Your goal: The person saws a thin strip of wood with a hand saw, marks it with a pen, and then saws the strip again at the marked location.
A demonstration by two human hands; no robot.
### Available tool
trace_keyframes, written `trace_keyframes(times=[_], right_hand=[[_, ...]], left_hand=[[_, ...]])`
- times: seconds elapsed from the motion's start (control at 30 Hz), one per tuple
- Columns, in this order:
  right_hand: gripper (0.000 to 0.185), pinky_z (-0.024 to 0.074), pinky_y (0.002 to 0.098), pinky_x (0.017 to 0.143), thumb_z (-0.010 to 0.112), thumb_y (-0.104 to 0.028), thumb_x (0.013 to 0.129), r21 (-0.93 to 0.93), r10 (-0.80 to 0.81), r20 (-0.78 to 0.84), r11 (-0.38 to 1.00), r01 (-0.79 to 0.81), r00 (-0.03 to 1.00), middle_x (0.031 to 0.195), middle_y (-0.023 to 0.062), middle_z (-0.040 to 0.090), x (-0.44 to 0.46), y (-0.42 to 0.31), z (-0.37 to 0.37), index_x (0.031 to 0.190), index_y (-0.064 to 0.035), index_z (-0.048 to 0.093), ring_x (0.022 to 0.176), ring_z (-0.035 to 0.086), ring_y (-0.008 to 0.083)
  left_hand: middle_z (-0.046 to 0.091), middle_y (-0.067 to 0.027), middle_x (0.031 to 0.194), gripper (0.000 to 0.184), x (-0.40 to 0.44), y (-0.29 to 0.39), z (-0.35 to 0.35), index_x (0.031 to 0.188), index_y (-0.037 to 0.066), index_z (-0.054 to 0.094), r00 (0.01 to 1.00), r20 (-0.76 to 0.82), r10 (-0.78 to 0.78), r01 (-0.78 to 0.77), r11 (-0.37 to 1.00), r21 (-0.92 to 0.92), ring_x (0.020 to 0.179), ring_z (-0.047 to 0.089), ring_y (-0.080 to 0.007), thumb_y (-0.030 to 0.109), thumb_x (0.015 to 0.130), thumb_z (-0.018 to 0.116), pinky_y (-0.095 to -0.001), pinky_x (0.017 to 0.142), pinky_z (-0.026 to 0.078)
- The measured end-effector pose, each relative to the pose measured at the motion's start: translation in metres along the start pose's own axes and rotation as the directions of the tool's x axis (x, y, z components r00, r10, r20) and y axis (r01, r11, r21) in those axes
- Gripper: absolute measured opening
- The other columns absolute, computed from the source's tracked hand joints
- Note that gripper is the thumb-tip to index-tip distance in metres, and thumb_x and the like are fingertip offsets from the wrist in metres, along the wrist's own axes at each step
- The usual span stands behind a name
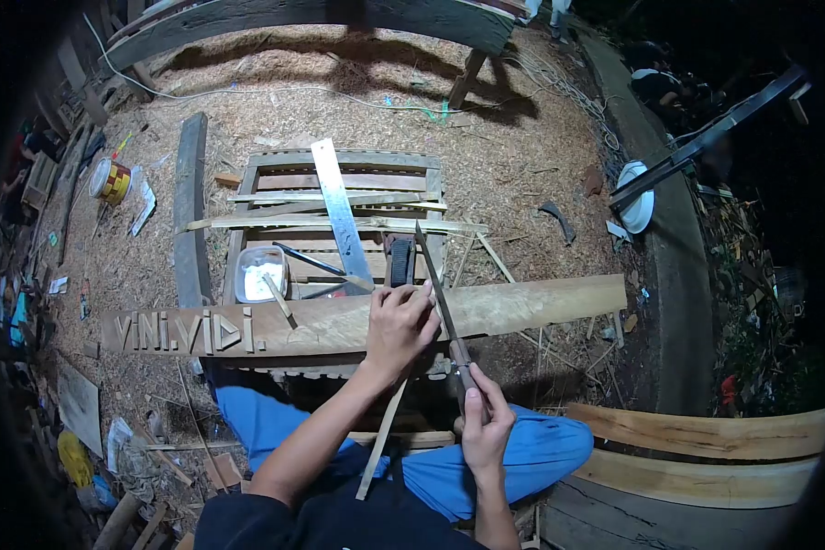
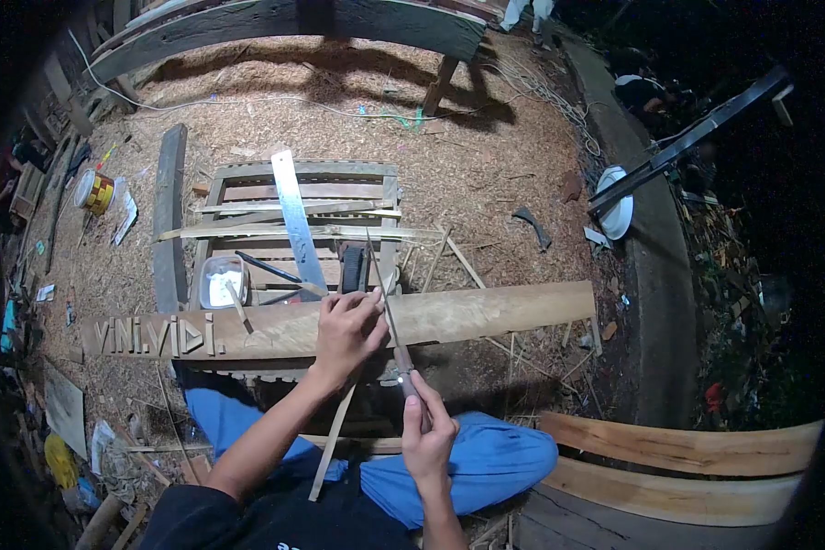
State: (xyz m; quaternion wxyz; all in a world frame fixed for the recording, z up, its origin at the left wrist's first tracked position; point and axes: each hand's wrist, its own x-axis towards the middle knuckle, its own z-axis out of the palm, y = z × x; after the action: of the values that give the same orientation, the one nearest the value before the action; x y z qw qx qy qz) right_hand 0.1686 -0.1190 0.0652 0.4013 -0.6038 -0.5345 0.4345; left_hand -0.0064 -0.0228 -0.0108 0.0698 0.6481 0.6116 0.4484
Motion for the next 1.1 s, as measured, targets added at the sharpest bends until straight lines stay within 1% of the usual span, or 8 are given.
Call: trace_keyframes(times=[0.2, 0.23, 0.33, 0.6, 0.67, 0.77, 0.93, 1.1], right_hand=[[0.034, 0.0555, 0.0309, 0.093, 0.058, -0.010, 0.104, -0.118, -0.111, -0.004, 0.987, 0.110, 0.994, 0.126, 0.0186, 0.073, 0.004, -0.009, 0.015, 0.135, 0.0032, 0.065, 0.112, 0.070, 0.0178], [0.035, 0.0509, 0.0252, 0.079, 0.059, -0.012, 0.104, -0.073, -0.166, -0.035, 0.984, 0.163, 0.985, 0.112, 0.0092, 0.073, 0.004, 0.000, 0.017, 0.135, 0.0026, 0.065, 0.089, 0.062, 0.0092], [0.034, 0.0558, 0.0310, 0.091, 0.058, -0.010, 0.104, -0.054, -0.159, -0.014, 0.986, 0.158, 0.987, 0.122, 0.0184, 0.075, 0.004, -0.001, 0.012, 0.135, 0.0033, 0.065, 0.107, 0.071, 0.0163], [0.033, 0.0543, 0.0287, 0.093, 0.058, -0.008, 0.104, -0.018, -0.143, 0.014, 0.990, 0.143, 0.990, 0.123, 0.0164, 0.073, -0.004, -0.011, 0.006, 0.135, 0.0039, 0.064, 0.110, 0.067, 0.0143], [0.037, 0.0515, 0.0288, 0.095, 0.058, -0.012, 0.105, 0.030, 0.051, 0.027, 0.998, -0.051, 0.998, 0.125, 0.0146, 0.071, -0.007, -0.004, 0.002, 0.138, 0.0050, 0.062, 0.111, 0.064, 0.0148], [0.034, 0.0545, 0.0298, 0.093, 0.059, -0.009, 0.104, -0.033, -0.117, 0.001, 0.993, 0.117, 0.993, 0.123, 0.0169, 0.073, 0.005, -0.013, 0.005, 0.135, 0.0043, 0.064, 0.111, 0.068, 0.0152], [0.034, 0.0555, 0.0325, 0.094, 0.059, -0.010, 0.104, -0.006, -0.128, 0.020, 0.992, 0.128, 0.992, 0.124, 0.0191, 0.073, 0.001, -0.011, 0.004, 0.135, 0.0045, 0.064, 0.112, 0.070, 0.0195], [0.035, 0.0516, 0.0267, 0.091, 0.057, -0.012, 0.106, -0.001, -0.172, 0.016, 0.985, 0.172, 0.985, 0.124, 0.0111, 0.071, 0.019, -0.003, 0.015, 0.136, 0.0052, 0.063, 0.105, 0.064, 0.0129]], left_hand=[[0.072, -0.0140, 0.104, 0.044, -0.002, -0.003, 0.006, 0.124, 0.002, 0.071, 1.000, -0.015, -0.001, 0.000, 1.000, -0.015, 0.103, 0.066, -0.0284, 0.024, 0.086, 0.075, -0.0454, 0.097, 0.045], [0.072, -0.0140, 0.104, 0.044, -0.002, -0.004, 0.006, 0.124, 0.002, 0.071, 1.000, -0.018, -0.001, 0.001, 1.000, -0.012, 0.103, 0.066, -0.0284, 0.024, 0.086, 0.075, -0.0454, 0.097, 0.045], [0.072, -0.0148, 0.104, 0.044, -0.002, -0.004, 0.005, 0.124, 0.001, 0.071, 1.000, -0.010, -0.003, 0.003, 1.000, -0.013, 0.102, 0.066, -0.0292, 0.024, 0.087, 0.075, -0.0456, 0.097, 0.044], [0.073, -0.0136, 0.101, 0.046, -0.002, -0.004, 0.006, 0.124, -0.001, 0.070, 1.000, 0.000, 0.006, -0.006, 1.000, -0.010, 0.103, 0.065, -0.0296, 0.024, 0.086, 0.075, -0.0460, 0.097, 0.044], [0.073, -0.0128, 0.099, 0.045, 0.000, 0.001, -0.002, 0.124, -0.001, 0.070, 1.000, -0.006, 0.024, -0.024, 1.000, -0.002, 0.103, 0.065, -0.0291, 0.024, 0.087, 0.075, -0.0456, 0.097, 0.044], [0.073, -0.0113, 0.103, 0.044, 0.000, 0.001, 0.002, 0.126, 0.002, 0.070, 1.000, -0.023, 0.004, -0.004, 1.000, -0.006, 0.104, 0.066, -0.0278, 0.018, 0.085, 0.076, -0.0443, 0.097, 0.044], [0.073, -0.0118, 0.102, 0.044, -0.002, 0.000, 0.003, 0.126, 0.003, 0.070, 1.000, 0.019, 0.010, -0.010, 1.000, 0.000, 0.105, 0.065, -0.0270, 0.019, 0.085, 0.076, -0.0448, 0.097, 0.043], [0.072, -0.0120, 0.100, 0.042, 0.001, 0.001, 0.003, 0.123, 0.006, 0.073, 1.000, 0.010, 0.002, -0.002, 1.000, 0.003, 0.105, 0.065, -0.0277, 0.021, 0.084, 0.077, -0.0458, 0.097, 0.043]])
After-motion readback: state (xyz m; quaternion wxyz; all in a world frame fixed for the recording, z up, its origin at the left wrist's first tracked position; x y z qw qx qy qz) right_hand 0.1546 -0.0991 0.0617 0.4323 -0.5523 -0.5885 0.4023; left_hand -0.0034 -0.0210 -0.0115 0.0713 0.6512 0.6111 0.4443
